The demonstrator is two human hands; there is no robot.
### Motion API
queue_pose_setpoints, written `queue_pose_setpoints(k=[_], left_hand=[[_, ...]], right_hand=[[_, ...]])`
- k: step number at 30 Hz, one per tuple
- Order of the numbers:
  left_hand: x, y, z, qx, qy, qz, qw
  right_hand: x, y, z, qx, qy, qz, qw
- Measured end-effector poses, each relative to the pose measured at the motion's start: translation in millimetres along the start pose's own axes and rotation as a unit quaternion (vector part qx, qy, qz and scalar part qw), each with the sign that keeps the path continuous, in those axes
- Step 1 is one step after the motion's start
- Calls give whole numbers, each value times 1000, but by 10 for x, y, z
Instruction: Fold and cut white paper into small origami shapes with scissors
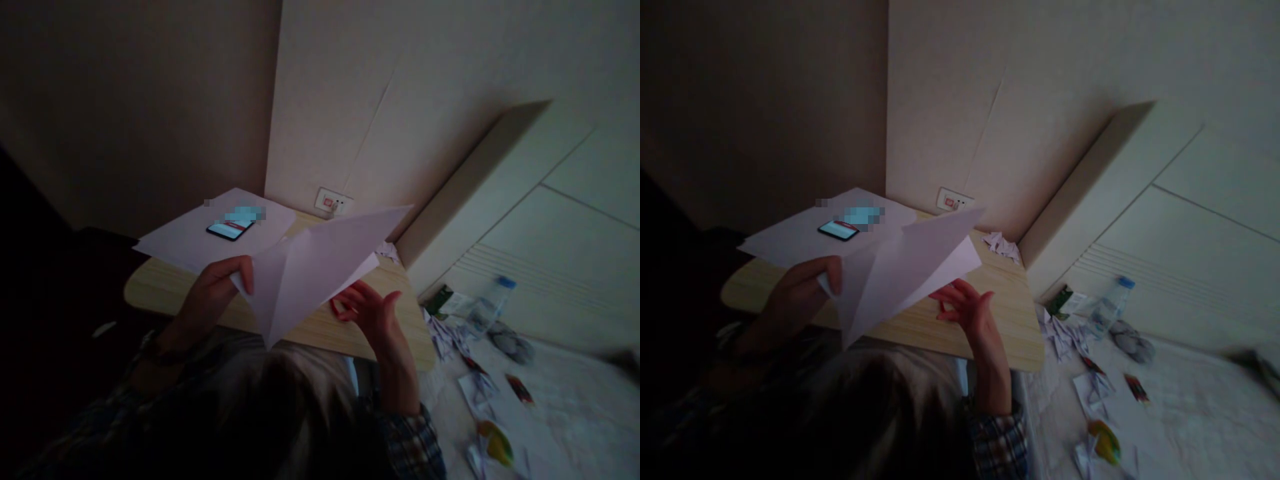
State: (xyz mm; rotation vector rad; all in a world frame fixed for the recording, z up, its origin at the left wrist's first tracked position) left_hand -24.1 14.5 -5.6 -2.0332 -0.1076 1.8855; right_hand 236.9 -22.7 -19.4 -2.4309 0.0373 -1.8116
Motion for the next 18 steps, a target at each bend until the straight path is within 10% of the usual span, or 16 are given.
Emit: queue_pose_setpoints(k=[11,18], left_hand=[[-29,22,-42,278,-180,-55,942],[0,-136,-152,137,70,20,988]], right_hand=[[158,-42,-276,-116,114,61,985],[197,-23,-335,-40,218,53,974]])
Point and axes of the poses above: each hand's wrist, its own y-axis away from the middle knuckle, its own z-axis out of the back of the hand, x = y × z, the point moved 1 cm from there along -y, towards the middle knuckle, and after that the axes turned 2 degrees about -y, right-handed, at the moved point
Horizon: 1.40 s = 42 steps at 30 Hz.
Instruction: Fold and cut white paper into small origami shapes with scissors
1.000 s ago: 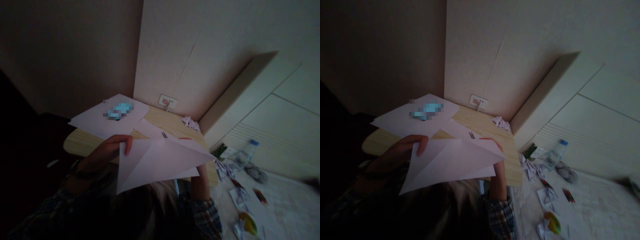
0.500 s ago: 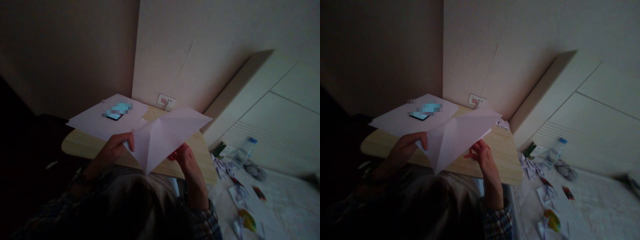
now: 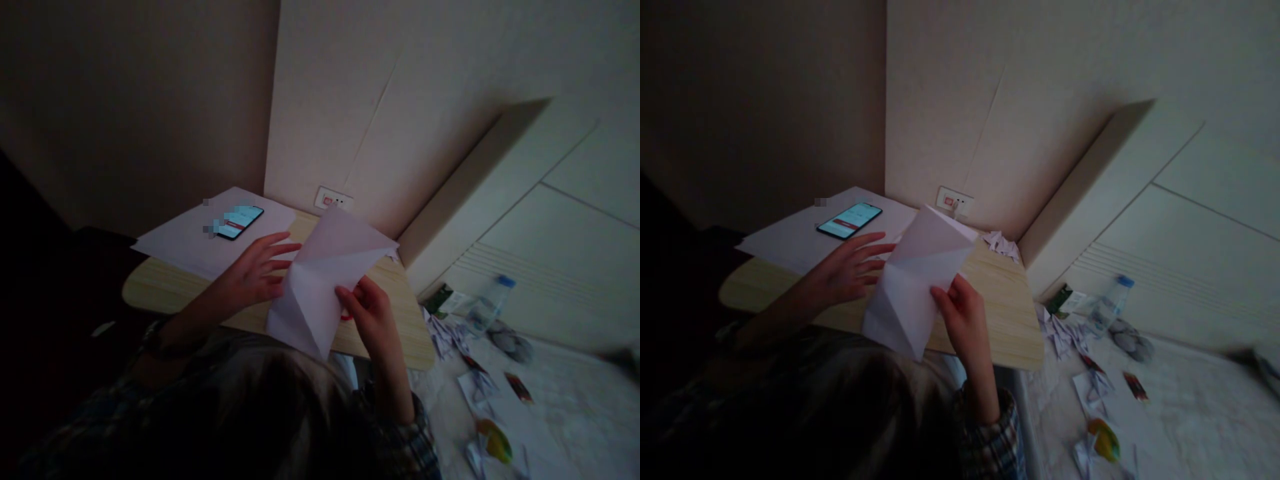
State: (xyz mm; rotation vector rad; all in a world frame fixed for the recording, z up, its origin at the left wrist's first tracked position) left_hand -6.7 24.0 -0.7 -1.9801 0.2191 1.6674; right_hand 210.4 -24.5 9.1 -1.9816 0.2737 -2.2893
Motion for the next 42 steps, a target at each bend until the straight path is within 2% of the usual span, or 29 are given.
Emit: queue_pose_setpoints(k=[5,9,14,19,24,28,33,36,42], left_hand=[[-168,-153,-181,-52,3,33,998],[-315,-147,-255,-86,-17,10,996],[-323,-124,-287,-141,-60,-6,988],[-308,-116,-304,-161,-67,4,985],[-327,-97,-344,-161,-85,34,983],[-303,-90,-368,-160,-88,46,982],[-291,-84,-374,-120,-87,70,986],[-301,-80,-376,-105,-84,71,988],[-304,-77,-394,-111,-76,65,989]], right_hand=[[171,48,-69,43,186,68,979],[246,74,-89,60,237,91,965],[262,78,-94,90,226,77,967],[294,101,-109,63,185,70,978],[342,93,-121,-4,138,65,988],[361,66,-119,-29,112,83,990],[428,24,-116,-82,21,108,991],[493,5,-118,-111,26,132,985],[539,1,-130,-128,33,141,981]])
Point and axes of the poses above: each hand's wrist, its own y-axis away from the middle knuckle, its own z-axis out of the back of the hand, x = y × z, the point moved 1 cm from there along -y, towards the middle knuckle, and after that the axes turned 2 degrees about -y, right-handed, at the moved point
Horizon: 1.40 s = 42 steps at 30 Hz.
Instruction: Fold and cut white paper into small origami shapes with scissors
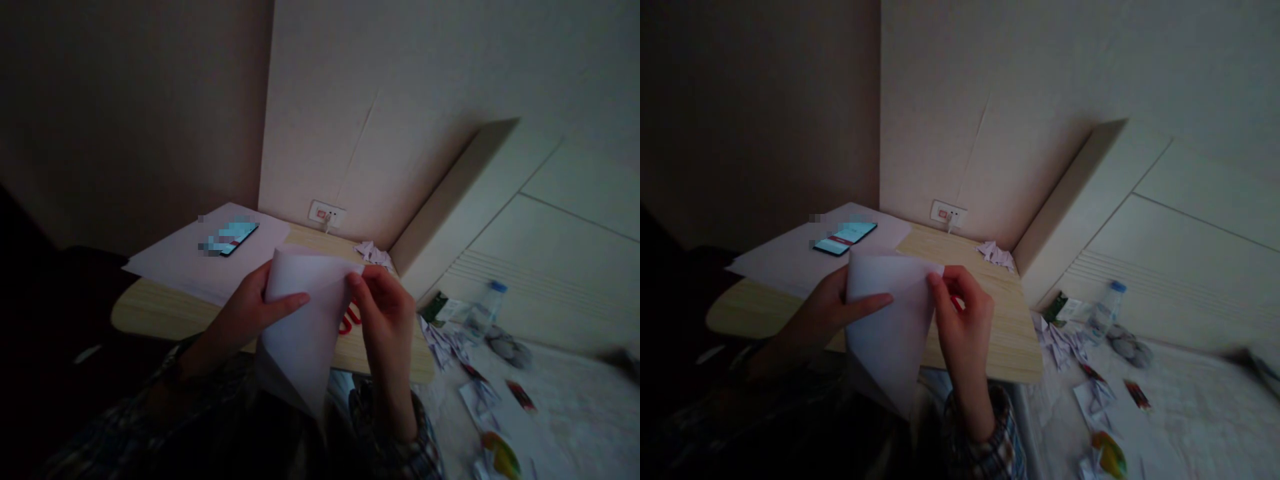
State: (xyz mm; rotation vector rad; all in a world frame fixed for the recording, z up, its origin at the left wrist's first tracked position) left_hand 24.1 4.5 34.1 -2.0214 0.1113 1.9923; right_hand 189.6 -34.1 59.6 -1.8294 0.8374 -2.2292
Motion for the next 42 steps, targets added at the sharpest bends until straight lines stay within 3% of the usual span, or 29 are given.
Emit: queue_pose_setpoints(k=[42], left_hand=[[-98,20,-98,-45,-63,-41,996]], right_hand=[[40,25,59,-21,-10,3,1000]])
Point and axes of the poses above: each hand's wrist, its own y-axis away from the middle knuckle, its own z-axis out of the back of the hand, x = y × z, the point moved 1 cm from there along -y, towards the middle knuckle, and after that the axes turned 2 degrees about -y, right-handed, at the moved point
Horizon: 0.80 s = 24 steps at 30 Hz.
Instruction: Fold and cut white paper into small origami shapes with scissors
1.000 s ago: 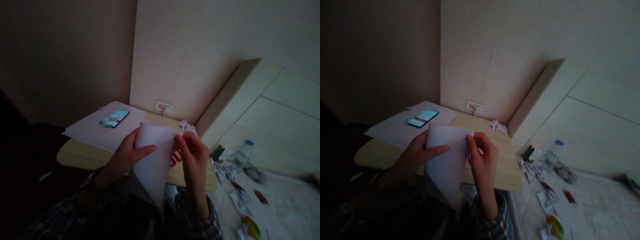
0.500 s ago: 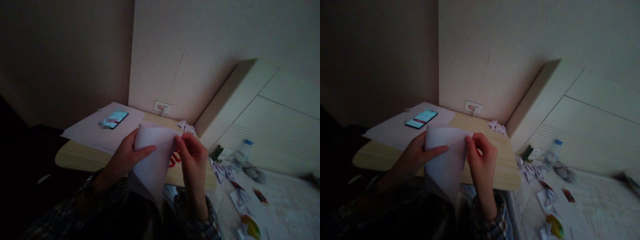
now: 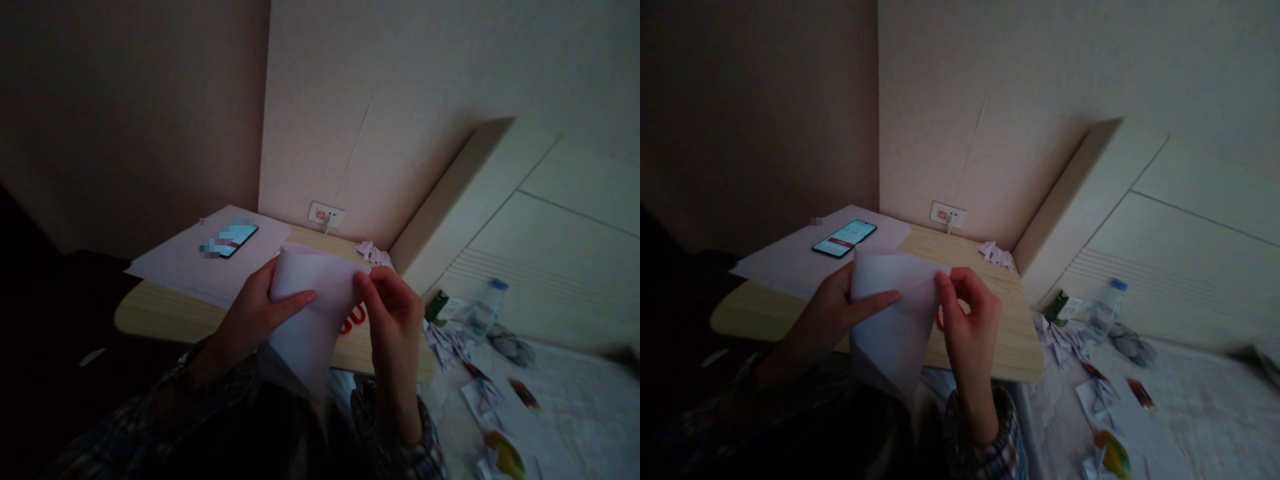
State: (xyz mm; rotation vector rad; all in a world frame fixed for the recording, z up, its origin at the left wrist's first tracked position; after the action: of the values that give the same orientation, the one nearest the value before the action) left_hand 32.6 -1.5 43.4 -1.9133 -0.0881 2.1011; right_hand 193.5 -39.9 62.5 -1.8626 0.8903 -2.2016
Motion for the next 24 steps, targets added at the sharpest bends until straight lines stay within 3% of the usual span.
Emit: queue_pose_setpoints(k=[15,24], left_hand=[[-35,25,-25,-28,6,-50,998],[-54,21,-41,-49,-4,-44,998]], right_hand=[[46,5,18,-52,35,46,997],[46,5,0,-57,27,49,997]])
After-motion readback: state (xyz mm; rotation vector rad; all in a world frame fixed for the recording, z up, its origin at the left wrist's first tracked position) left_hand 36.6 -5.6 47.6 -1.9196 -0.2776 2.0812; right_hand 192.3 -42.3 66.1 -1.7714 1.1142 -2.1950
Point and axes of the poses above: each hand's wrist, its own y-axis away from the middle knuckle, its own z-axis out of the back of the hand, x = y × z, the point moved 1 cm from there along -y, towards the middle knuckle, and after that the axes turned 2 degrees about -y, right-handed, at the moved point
